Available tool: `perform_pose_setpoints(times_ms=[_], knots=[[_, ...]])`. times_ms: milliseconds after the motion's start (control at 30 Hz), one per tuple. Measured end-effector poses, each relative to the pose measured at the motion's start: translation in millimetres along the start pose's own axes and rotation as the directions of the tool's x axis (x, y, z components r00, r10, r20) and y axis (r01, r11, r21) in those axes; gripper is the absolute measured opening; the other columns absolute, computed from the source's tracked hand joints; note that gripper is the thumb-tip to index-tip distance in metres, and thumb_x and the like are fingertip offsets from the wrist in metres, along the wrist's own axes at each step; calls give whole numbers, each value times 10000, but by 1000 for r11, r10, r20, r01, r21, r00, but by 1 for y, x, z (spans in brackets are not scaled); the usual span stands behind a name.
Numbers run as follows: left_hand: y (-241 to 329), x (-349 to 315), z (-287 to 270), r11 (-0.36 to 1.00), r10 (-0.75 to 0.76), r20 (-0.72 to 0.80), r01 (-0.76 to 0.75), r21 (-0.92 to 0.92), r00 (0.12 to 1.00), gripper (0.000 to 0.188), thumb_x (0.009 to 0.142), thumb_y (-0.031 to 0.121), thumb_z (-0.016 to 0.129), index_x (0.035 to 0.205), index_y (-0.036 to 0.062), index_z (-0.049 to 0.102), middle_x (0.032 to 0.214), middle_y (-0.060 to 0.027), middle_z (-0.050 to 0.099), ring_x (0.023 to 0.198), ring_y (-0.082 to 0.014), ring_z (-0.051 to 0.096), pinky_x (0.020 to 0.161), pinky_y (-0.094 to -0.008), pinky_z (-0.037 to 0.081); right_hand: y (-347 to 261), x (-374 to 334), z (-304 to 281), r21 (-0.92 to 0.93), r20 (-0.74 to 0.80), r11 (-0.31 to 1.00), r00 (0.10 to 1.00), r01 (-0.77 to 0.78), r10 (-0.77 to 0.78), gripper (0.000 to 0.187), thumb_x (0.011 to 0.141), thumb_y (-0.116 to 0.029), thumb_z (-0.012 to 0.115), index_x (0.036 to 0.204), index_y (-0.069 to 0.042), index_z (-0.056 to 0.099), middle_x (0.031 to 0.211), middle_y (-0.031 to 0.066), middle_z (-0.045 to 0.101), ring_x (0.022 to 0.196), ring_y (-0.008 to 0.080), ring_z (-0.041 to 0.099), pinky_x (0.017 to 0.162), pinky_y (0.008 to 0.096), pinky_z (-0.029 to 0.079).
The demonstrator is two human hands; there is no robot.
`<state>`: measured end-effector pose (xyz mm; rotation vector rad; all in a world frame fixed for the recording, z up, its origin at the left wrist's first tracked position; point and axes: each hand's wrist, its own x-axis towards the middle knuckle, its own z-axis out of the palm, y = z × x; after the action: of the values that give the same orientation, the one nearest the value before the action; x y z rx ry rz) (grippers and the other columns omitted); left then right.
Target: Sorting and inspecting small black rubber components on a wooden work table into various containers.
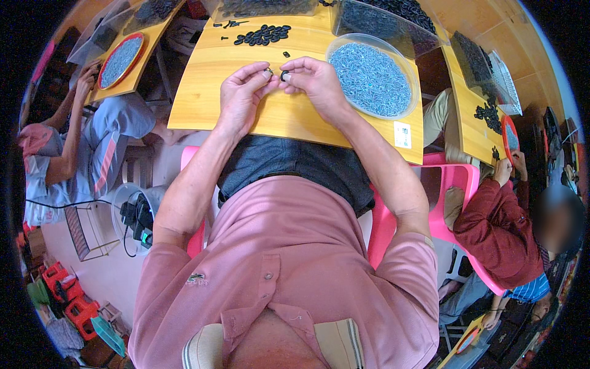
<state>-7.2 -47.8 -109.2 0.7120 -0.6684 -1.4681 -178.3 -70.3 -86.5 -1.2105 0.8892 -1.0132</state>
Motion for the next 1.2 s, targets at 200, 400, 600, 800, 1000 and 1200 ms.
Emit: perform_pose_setpoints(times_ms=[200,400,600,800,1000,1200], knots=[[-2,-1,3,978,20,-13,-17,209,1000,239,848,-8,647,1076,-80,641,885,-125,684,766,-135,646,715,-231,524,0,4,-7,-81,19,995,998,66,-64,262,879,-6,590,1132,59,604,919,88,660,827,141,646,757,244,510],[-3,0,1,980,7,-8,-6,199,1000,243,840,-9,646,1070,-85,643,882,-125,684,760,-138,646,713,-234,525,-3,2,-6,-32,55,999,998,14,-12,255,868,5,609,1116,62,604,918,90,667,820,142,647,739,242,509],[-2,0,2,974,-27,1,26,223,1000,243,837,-15,646,1068,-93,640,879,-128,684,757,-138,646,704,-234,524,-4,1,-6,-60,50,998,999,22,-19,232,862,-4,627,1088,46,634,936,83,672,795,124,644,718,241,520],[-2,1,1,974,-67,10,63,217,998,233,849,-20,650,1067,-98,624,912,-142,683,778,-154,663,716,-236,549,-1,3,-6,-139,85,990,996,35,-23,227,873,-20,630,1087,55,621,927,91,686,796,121,641,705,232,498],[-1,1,1,978,-107,19,102,179,994,221,901,-44,594,1113,-106,582,1012,-192,664,872,-222,694,793,-266,594,-1,4,-9,-152,65,988,998,22,-12,203,880,-37,637,1063,50,631,898,98,699,769,119,644,685,233,497],[-1,0,2,978,-112,2,109,178,994,225,894,-51,601,1110,-111,579,1005,-196,663,863,-223,696,789,-266,595,-3,3,-8,-171,68,985,998,18,-6,200,879,-38,642,1056,53,630,882,98,701,752,117,639,679,232,496]])
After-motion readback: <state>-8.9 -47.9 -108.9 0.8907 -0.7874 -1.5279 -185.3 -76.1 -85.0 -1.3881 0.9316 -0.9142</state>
